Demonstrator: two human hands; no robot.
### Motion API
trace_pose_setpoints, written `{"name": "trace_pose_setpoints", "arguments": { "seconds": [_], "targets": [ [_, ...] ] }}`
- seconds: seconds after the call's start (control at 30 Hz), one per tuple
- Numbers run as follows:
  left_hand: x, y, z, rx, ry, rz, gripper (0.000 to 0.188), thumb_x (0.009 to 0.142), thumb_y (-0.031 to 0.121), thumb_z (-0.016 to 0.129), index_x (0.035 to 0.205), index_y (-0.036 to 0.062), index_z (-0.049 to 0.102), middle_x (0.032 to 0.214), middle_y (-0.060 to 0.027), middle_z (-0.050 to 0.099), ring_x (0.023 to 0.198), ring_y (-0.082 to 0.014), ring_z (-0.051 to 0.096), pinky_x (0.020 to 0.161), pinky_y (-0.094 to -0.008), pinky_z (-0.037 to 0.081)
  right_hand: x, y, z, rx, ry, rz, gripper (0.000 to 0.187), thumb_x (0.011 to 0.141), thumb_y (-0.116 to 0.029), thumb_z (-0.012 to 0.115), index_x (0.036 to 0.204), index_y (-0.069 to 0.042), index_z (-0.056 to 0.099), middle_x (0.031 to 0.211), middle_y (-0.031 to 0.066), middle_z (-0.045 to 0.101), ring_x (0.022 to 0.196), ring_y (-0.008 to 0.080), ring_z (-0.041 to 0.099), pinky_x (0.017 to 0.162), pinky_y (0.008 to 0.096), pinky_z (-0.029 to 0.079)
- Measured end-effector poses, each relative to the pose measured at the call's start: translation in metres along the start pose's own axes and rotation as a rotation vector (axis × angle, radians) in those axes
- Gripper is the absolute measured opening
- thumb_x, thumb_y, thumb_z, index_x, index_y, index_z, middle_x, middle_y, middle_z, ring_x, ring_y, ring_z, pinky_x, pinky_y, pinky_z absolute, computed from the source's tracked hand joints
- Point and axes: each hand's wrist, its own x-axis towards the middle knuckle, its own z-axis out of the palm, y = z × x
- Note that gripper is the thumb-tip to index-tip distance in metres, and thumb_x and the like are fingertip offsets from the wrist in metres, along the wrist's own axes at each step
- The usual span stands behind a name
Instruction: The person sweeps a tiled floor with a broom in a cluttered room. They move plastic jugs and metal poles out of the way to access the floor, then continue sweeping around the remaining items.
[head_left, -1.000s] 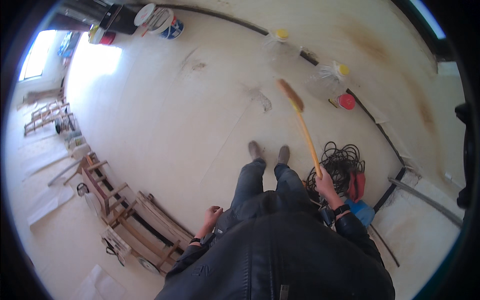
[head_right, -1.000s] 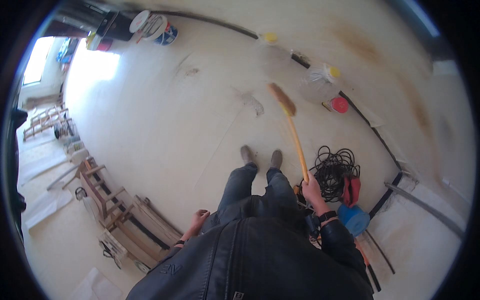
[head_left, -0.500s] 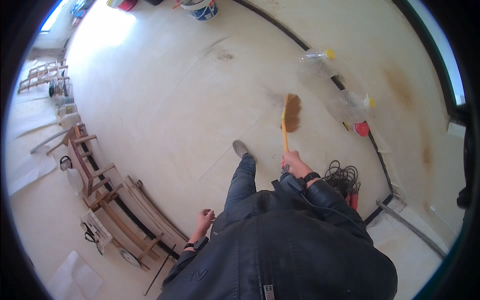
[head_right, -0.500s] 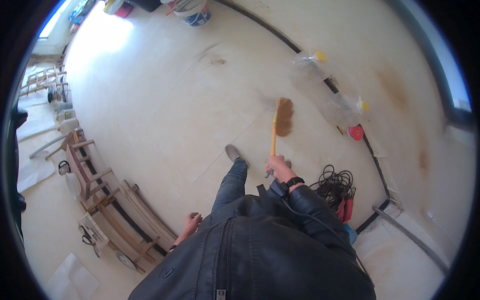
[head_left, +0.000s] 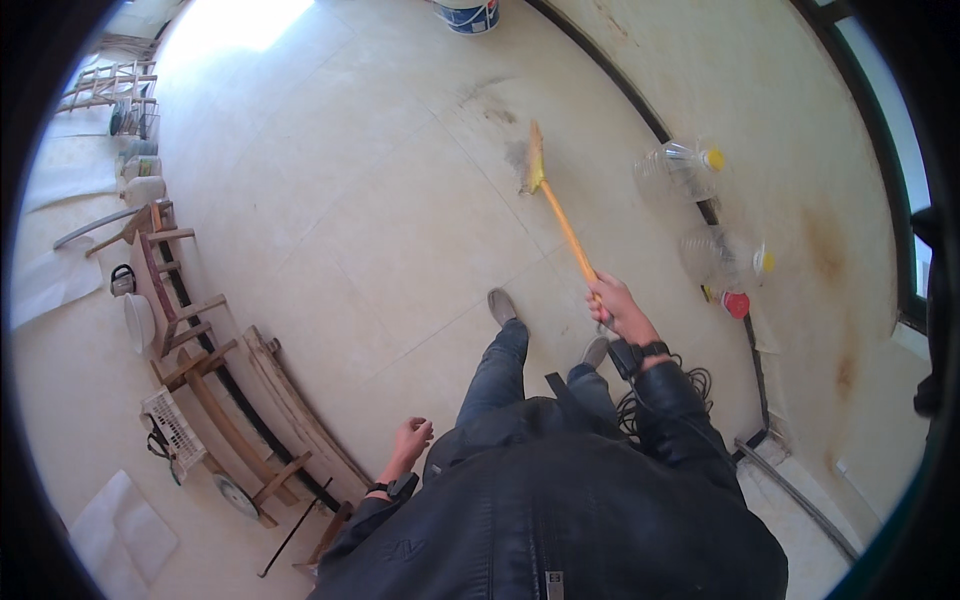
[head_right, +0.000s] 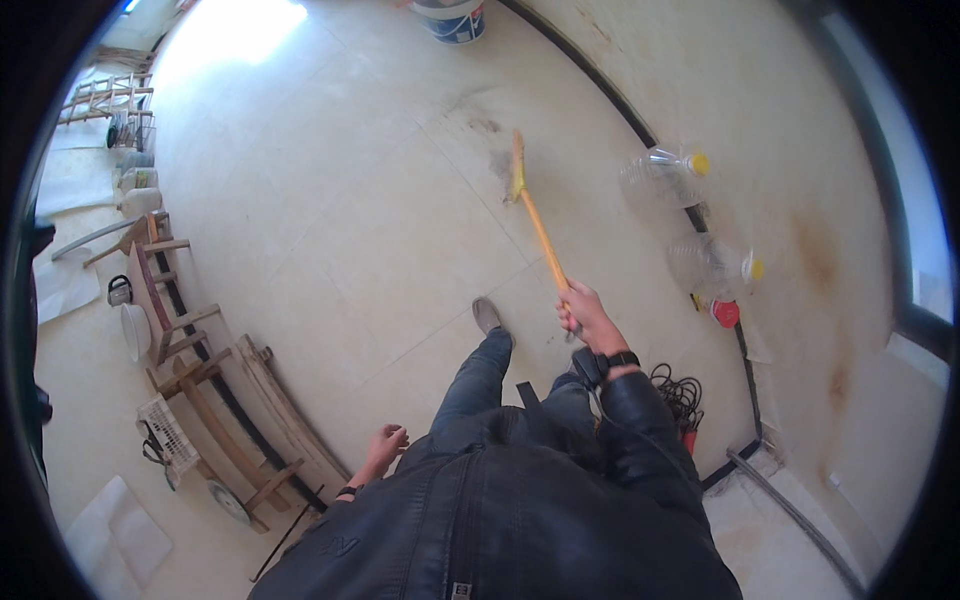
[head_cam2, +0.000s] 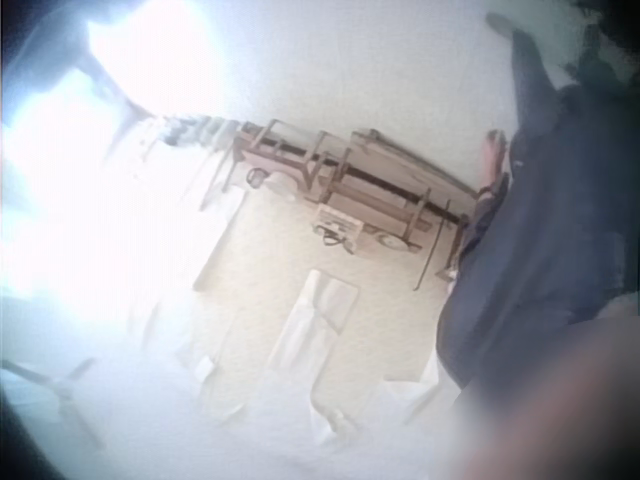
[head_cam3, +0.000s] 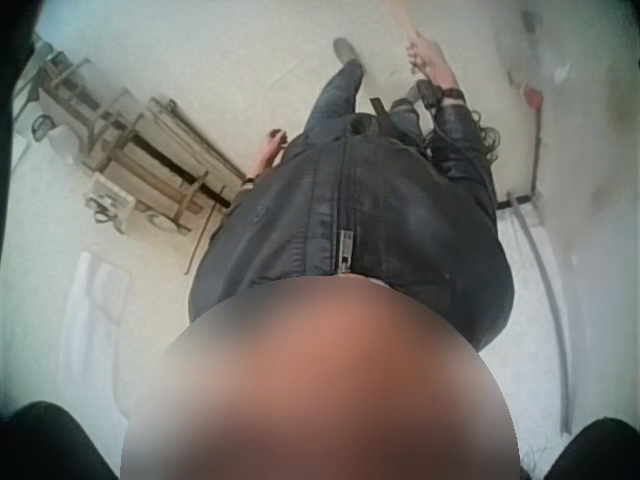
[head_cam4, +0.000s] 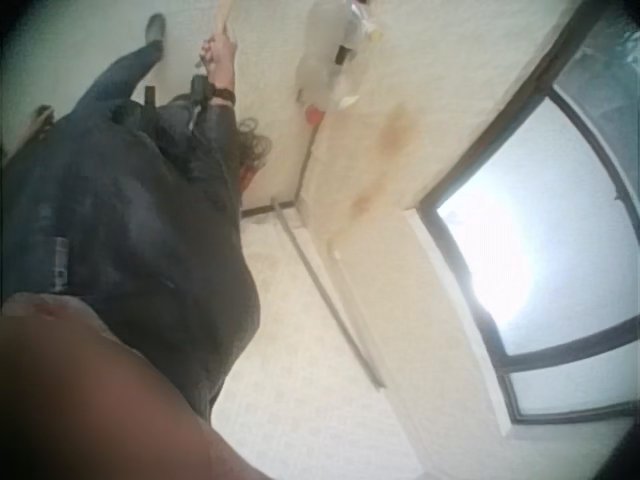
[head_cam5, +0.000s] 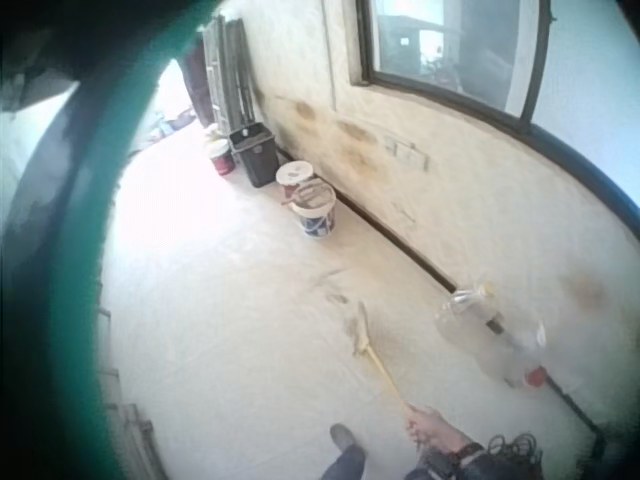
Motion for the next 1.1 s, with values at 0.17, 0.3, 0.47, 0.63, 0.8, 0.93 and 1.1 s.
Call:
{"name": "trace_pose_setpoints", "arguments": {
  "seconds": [0.17, 0.3, 0.47, 0.63, 0.8, 0.93, 1.1],
  "targets": [
    [0.016, 0.003, 0.004, 0.026, -0.054, 0.042, 0.040, 0.093, 0.022, 0.065, 0.121, -0.0059, 0.060, 0.100, -0.0151, 0.071, 0.084, -0.0211, 0.070, 0.071, -0.0336, 0.057, -0.053, 0.039, -0.036, -0.434, 0.294, -0.144, 0.059, 0.090, -0.005, 0.053, 0.148, -0.008, 0.041, 0.073, 0.0067, 0.056, 0.045, 0.0146, 0.052, 0.036, 0.0306, 0.041],
    [0.016, -0.012, 0.010, -0.020, -0.070, -0.040, 0.040, 0.093, 0.021, 0.065, 0.120, -0.0072, 0.060, 0.100, -0.0161, 0.071, 0.086, -0.0211, 0.070, 0.072, -0.0346, 0.057, -0.025, 0.070, -0.058, -0.486, 0.493, -0.162, 0.043, 0.088, -0.004, 0.053, 0.131, -0.003, 0.050, 0.069, 0.0082, 0.055, 0.046, 0.0189, 0.054, 0.038, 0.0344, 0.044],
    [0.001, -0.034, 0.001, 0.023, -0.055, 0.015, 0.040, 0.092, 0.020, 0.065, 0.119, -0.0087, 0.060, 0.101, -0.0166, 0.071, 0.088, -0.0213, 0.070, 0.074, -0.0346, 0.057, 0.066, 0.055, -0.033, -0.129, 0.479, 0.081, 0.012, 0.090, 0.000, 0.050, 0.101, -0.004, 0.048, 0.064, 0.0046, 0.048, 0.045, 0.0159, 0.047, 0.039, 0.0317, 0.042],
    [0.003, -0.053, -0.003, 0.039, -0.001, 0.020, 0.039, 0.092, 0.021, 0.065, 0.119, -0.0071, 0.061, 0.101, -0.0165, 0.072, 0.089, -0.0212, 0.070, 0.076, -0.0331, 0.056, 0.087, 0.024, 0.046, -0.146, 0.199, 0.066, 0.015, 0.092, -0.002, 0.050, 0.106, -0.005, 0.049, 0.067, 0.0036, 0.049, 0.048, 0.0127, 0.047, 0.040, 0.0283, 0.042],
    [0.027, -0.047, -0.015, -0.041, -0.017, -0.012, 0.039, 0.091, 0.022, 0.066, 0.118, -0.0051, 0.063, 0.097, -0.0152, 0.072, 0.086, -0.0213, 0.071, 0.072, -0.0328, 0.056, 0.053, -0.011, 0.070, -0.080, 0.020, 0.023, 0.030, 0.093, -0.004, 0.053, 0.122, -0.004, 0.050, 0.069, 0.0032, 0.051, 0.050, 0.0116, 0.049, 0.041, 0.0286, 0.044],
    [0.051, -0.022, -0.026, 0.007, -0.044, 0.012, 0.039, 0.090, 0.022, 0.066, 0.116, -0.0054, 0.063, 0.091, -0.0135, 0.072, 0.079, -0.0196, 0.070, 0.066, -0.0325, 0.056, -0.018, 0.026, 0.064, -0.059, 0.107, -0.019, 0.053, 0.096, -0.007, 0.053, 0.147, -0.010, 0.039, 0.074, 0.0019, 0.051, 0.054, 0.0101, 0.051, 0.042, 0.0266, 0.044],
    [0.077, -0.009, -0.028, 0.022, -0.074, 0.060, 0.038, 0.089, 0.024, 0.067, 0.113, -0.0053, 0.064, 0.085, -0.0106, 0.071, 0.072, -0.0173, 0.069, 0.060, -0.0312, 0.055, -0.093, 0.106, 0.053, 0.010, 0.371, 0.085, 0.069, 0.094, -0.005, 0.054, 0.156, -0.016, 0.025, 0.074, 0.0047, 0.053, 0.051, 0.0130, 0.052, 0.041, 0.0297, 0.044]
  ]
}}
